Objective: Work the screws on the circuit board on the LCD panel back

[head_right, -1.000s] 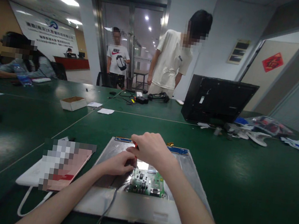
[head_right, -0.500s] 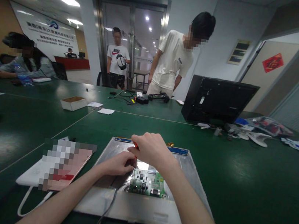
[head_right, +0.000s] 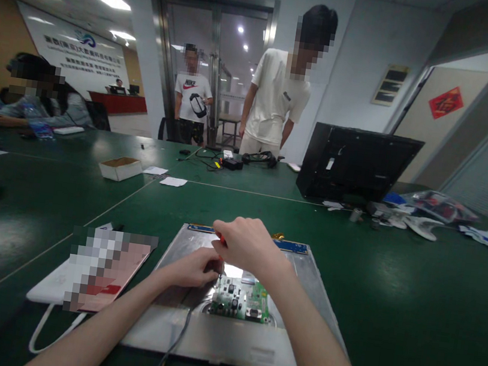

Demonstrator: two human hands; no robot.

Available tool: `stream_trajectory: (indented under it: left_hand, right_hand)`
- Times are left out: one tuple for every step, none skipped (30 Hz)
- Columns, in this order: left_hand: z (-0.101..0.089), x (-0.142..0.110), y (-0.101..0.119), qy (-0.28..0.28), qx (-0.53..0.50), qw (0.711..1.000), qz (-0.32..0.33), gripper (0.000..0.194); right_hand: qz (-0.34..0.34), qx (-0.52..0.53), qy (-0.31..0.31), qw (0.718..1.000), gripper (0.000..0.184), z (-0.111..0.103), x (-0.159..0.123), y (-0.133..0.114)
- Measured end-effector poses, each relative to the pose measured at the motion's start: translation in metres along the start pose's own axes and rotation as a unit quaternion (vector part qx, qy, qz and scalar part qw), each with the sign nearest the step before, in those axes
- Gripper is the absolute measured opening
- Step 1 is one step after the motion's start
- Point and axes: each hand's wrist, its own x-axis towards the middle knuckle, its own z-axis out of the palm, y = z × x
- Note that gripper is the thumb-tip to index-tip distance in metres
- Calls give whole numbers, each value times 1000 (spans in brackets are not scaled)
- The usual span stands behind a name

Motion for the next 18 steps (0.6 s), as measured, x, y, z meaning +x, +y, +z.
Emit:
stream_trajectory:
  left_hand:
    - [1, 0, -1, 1, -3, 1000, 3, 19]
    - [1, 0, -2, 1, -8, 1000, 6, 20]
    - [2, 0, -3, 2, -14, 1000, 6, 20]
    - [2, 1, -3, 2, -19, 1000, 5, 19]
    - [2, 1, -3, -2, -23, 1000, 3, 19]
    - [2, 1, -3, -6, -26, 1000, 0, 18]
    - [2, 1, -2, -12, -28, 1000, -2, 17]
    - [1, 1, -1, -15, -28, 999, -3, 17]
    - [0, 1, 1, -17, -26, 1000, -4, 16]
    - [0, 1, 1, -16, -23, 1000, -5, 16]
    - [-1, 0, 2, -12, -18, 1000, -6, 16]
    - [-1, 0, 2, -8, -14, 1000, -5, 16]
    - [0, 0, 1, -5, -11, 1000, -4, 17]
    - [0, 0, 0, -3, -10, 1000, -2, 18]
    - [1, 0, -1, -3, -11, 1000, 1, 19]
    - [1, 1, -2, -2, -14, 1000, 4, 20]
    - [2, 1, -3, -2, -17, 1000, 6, 19]
    - [2, 1, -4, -3, -21, 1000, 7, 19]
  right_hand:
    - [-6, 7, 1, 1000, 14, 0, -1, 0]
    - [-10, 13, 2, 1000, 16, 0, -2, -1]
    - [-14, 20, 3, 1000, 19, 0, -2, -1]
    - [-16, 24, 4, 1000, 22, -1, -3, -2]
    - [-16, 26, 4, 1000, 23, -1, -3, -2]
    - [-14, 26, 4, 1000, 22, -1, -3, -1]
    - [-11, 23, 3, 1000, 21, -1, -3, -1]
    - [-6, 18, 2, 1000, 22, -1, -2, -1]
    - [-1, 13, -1, 1000, 24, -1, -1, 0]
    - [3, 8, -3, 1000, 27, -1, -1, 0]
    - [6, 3, -6, 1000, 27, -2, 0, 0]
    - [6, 0, -7, 1000, 25, -2, 0, 0]
    - [4, -2, -7, 1000, 21, -2, -1, 0]
    - [1, -1, -6, 1000, 16, -2, -1, -1]
    - [-3, 3, -4, 1000, 13, -2, -2, -1]
    - [-6, 7, -2, 1000, 14, -3, -3, -2]
    - [-10, 13, -1, 1000, 17, -3, -3, -2]
    - [-13, 17, -1, 1000, 20, -3, -4, -2]
